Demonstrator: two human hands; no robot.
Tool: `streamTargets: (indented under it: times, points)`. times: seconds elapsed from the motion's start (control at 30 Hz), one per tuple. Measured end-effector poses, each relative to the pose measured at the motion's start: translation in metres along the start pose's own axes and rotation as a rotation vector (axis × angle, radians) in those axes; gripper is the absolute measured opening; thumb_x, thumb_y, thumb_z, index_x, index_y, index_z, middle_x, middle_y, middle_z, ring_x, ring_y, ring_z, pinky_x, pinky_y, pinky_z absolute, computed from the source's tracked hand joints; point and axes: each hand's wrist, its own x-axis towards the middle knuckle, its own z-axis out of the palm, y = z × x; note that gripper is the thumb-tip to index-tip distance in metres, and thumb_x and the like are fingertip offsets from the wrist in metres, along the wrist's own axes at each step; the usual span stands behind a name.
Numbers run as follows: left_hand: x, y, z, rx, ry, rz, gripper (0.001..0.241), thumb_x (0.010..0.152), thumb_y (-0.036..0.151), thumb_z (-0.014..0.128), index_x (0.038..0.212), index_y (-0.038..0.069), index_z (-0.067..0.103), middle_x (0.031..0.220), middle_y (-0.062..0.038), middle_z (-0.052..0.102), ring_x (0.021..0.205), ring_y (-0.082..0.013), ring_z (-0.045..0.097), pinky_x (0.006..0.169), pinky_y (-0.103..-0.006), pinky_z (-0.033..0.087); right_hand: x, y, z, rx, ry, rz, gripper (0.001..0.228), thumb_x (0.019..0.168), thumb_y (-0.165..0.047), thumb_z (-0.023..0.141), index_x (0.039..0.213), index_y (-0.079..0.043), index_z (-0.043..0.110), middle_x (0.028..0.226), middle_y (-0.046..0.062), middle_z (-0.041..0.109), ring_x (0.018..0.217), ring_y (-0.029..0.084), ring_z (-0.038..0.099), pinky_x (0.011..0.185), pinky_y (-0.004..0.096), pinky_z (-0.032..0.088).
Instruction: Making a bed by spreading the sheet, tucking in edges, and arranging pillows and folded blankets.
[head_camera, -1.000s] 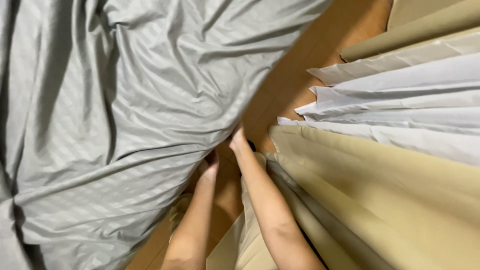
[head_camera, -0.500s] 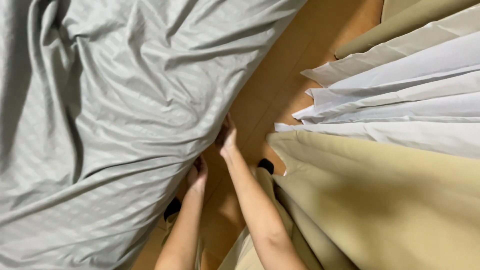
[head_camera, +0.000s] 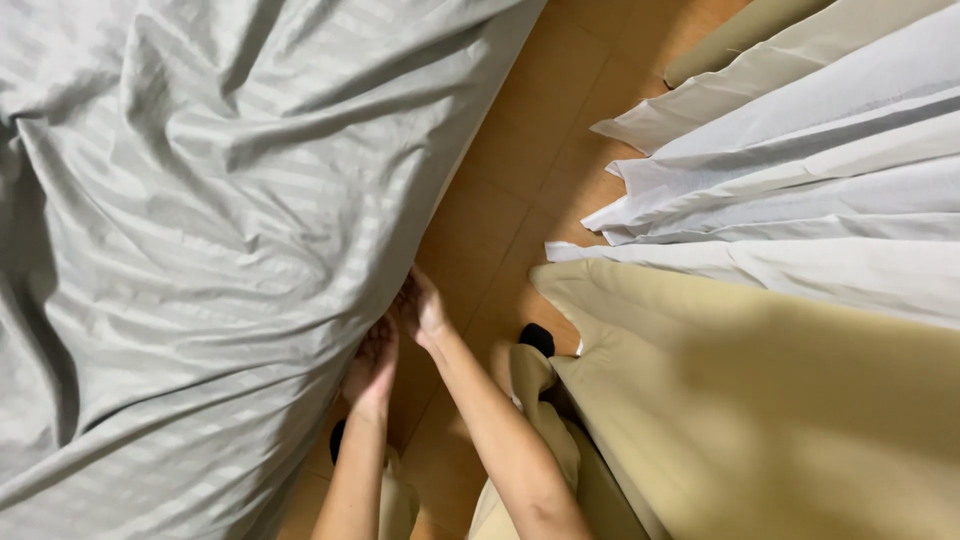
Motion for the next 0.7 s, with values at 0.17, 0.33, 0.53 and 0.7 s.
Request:
streamTargets:
  times: [0.17,0.33,0.53,0.7]
  points:
    - [-0.009,-0.020,0.008,-0.031,-0.059,-0.130,0.054,0.108,0.028,0.031,0.140,-0.008,0.054,0.142,-0.027,0.058,0.131,-0.0415,0.052,0.110,-0.0572,0.038,0.001,-0.013,-0.007,-0.112,-0.061,0.003,0.052,0.105,-0.035,0.044,0.142,0.001,0.052,0.145,0.021,0.052,0.132,0.035,0.049,0.117,0.046,0.040]
    - [-0.018,-0.034,0.023,-0.076,-0.160,-0.189,0.060,0.106,0.037,0.028,0.138,-0.006,0.054,0.139,-0.023,0.057,0.130,-0.0367,0.052,0.109,-0.0554,0.040,0.007,-0.017,-0.002,-0.180,-0.128,-0.021,0.057,0.107,-0.041,0.043,0.142,0.004,0.050,0.143,0.027,0.050,0.129,0.038,0.048,0.117,0.050,0.041]
    - [0.003,-0.015,0.000,-0.181,-0.190,-0.250,0.055,0.107,0.032,0.030,0.138,-0.005,0.056,0.140,-0.023,0.060,0.131,-0.0368,0.053,0.110,-0.0568,0.039,-0.010,-0.037,0.050,-0.081,0.022,0.007,0.071,0.100,-0.053,0.041,0.149,-0.002,0.046,0.152,0.019,0.048,0.136,0.034,0.046,0.117,0.046,0.037]
    - [0.002,-0.010,0.004,-0.105,-0.056,-0.259,0.053,0.106,0.032,0.035,0.137,-0.004,0.058,0.142,-0.022,0.060,0.134,-0.0378,0.052,0.112,-0.0581,0.039,-0.011,-0.035,0.037,-0.111,-0.052,-0.043,0.065,0.102,-0.047,0.041,0.148,-0.001,0.047,0.149,0.018,0.052,0.136,0.032,0.049,0.118,0.046,0.038]
